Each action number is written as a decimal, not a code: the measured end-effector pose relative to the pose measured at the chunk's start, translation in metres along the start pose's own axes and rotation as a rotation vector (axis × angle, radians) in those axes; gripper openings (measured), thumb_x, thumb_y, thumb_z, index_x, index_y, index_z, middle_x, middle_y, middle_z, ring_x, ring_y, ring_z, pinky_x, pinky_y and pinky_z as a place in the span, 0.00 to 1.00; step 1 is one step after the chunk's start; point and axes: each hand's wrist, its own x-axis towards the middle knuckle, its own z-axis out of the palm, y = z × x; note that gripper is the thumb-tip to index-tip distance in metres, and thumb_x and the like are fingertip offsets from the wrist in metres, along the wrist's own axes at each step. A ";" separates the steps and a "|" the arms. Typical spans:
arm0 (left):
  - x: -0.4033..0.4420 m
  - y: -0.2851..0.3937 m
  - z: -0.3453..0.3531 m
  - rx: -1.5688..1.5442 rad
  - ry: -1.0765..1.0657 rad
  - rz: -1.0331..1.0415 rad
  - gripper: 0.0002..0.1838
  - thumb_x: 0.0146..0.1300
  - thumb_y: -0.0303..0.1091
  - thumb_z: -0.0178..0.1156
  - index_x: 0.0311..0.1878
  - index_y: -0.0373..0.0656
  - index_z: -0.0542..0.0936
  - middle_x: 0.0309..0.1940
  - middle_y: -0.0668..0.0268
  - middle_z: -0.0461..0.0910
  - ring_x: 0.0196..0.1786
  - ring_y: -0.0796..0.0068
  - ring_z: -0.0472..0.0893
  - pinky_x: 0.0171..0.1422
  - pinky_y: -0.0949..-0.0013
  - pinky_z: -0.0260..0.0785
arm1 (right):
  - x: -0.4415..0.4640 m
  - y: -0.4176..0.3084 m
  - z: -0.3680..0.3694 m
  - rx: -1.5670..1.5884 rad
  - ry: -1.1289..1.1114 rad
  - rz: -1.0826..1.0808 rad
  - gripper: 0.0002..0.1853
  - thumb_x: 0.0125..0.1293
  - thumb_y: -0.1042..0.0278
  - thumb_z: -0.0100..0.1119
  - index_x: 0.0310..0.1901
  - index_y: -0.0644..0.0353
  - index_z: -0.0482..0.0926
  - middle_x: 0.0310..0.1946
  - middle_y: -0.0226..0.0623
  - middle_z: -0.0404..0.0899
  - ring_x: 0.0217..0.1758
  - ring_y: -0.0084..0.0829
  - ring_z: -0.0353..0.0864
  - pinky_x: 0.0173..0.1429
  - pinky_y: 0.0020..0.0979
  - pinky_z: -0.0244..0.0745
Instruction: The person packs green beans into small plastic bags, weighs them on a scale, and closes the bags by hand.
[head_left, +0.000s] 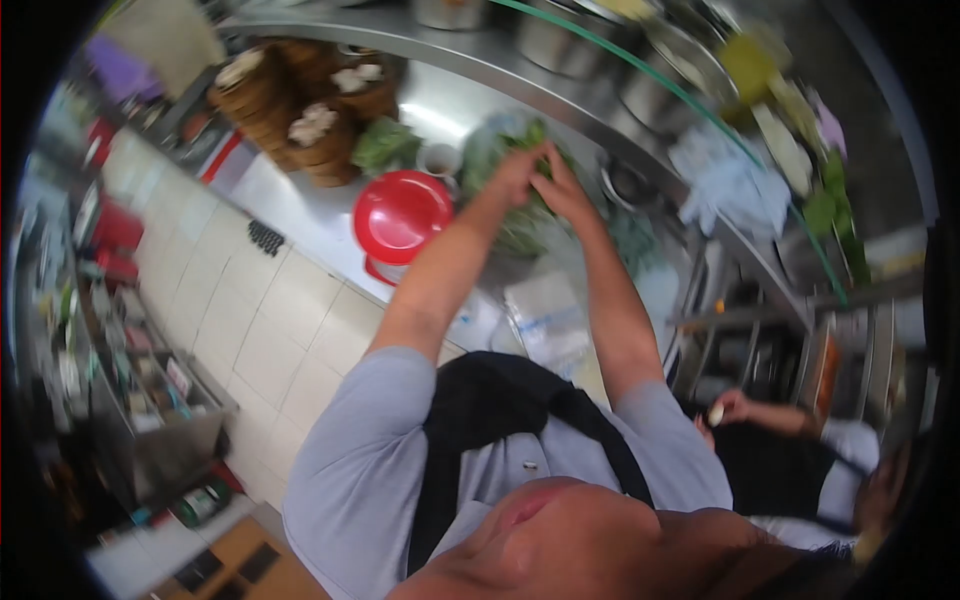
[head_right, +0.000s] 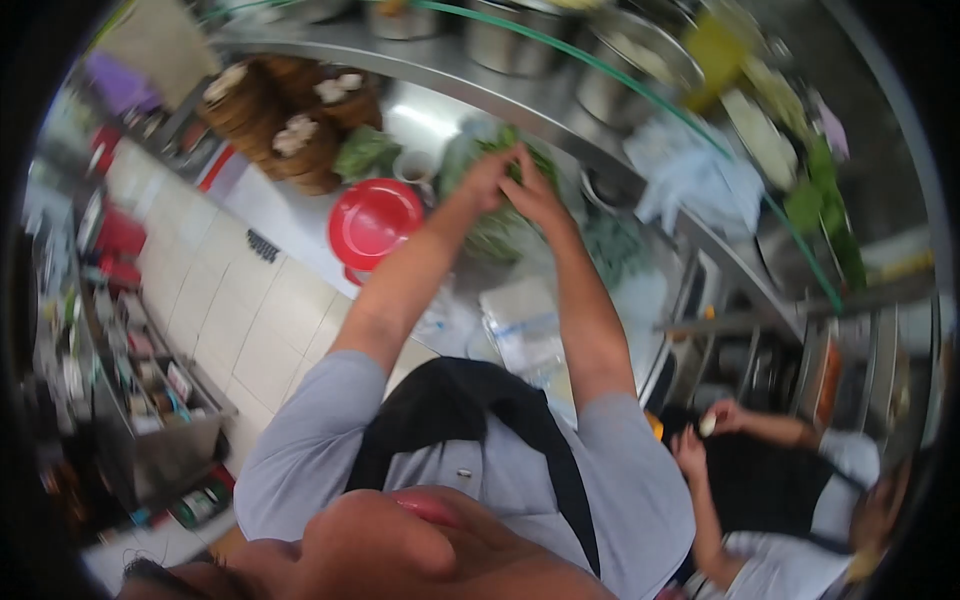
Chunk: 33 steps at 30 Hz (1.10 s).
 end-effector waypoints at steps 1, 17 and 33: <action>-0.020 0.009 0.019 -0.025 -0.027 0.053 0.18 0.70 0.39 0.67 0.56 0.37 0.81 0.45 0.57 0.84 0.46 0.62 0.84 0.52 0.57 0.78 | 0.006 0.021 0.004 0.030 0.104 -0.145 0.40 0.71 0.57 0.62 0.79 0.63 0.58 0.71 0.56 0.74 0.74 0.48 0.74 0.77 0.39 0.66; -0.096 0.060 0.065 0.250 -0.024 0.084 0.06 0.70 0.33 0.57 0.36 0.44 0.75 0.26 0.69 0.72 0.28 0.71 0.73 0.37 0.66 0.72 | -0.118 -0.034 -0.015 0.311 0.444 0.082 0.12 0.76 0.67 0.60 0.56 0.62 0.83 0.37 0.28 0.83 0.38 0.17 0.76 0.43 0.24 0.74; -0.196 0.099 0.055 0.490 -0.272 -0.054 0.06 0.68 0.29 0.59 0.45 0.38 0.76 0.28 0.68 0.74 0.27 0.74 0.75 0.30 0.70 0.70 | -0.186 -0.067 0.147 -0.056 -0.108 0.297 0.15 0.65 0.60 0.63 0.40 0.67 0.80 0.40 0.61 0.85 0.51 0.56 0.86 0.55 0.49 0.80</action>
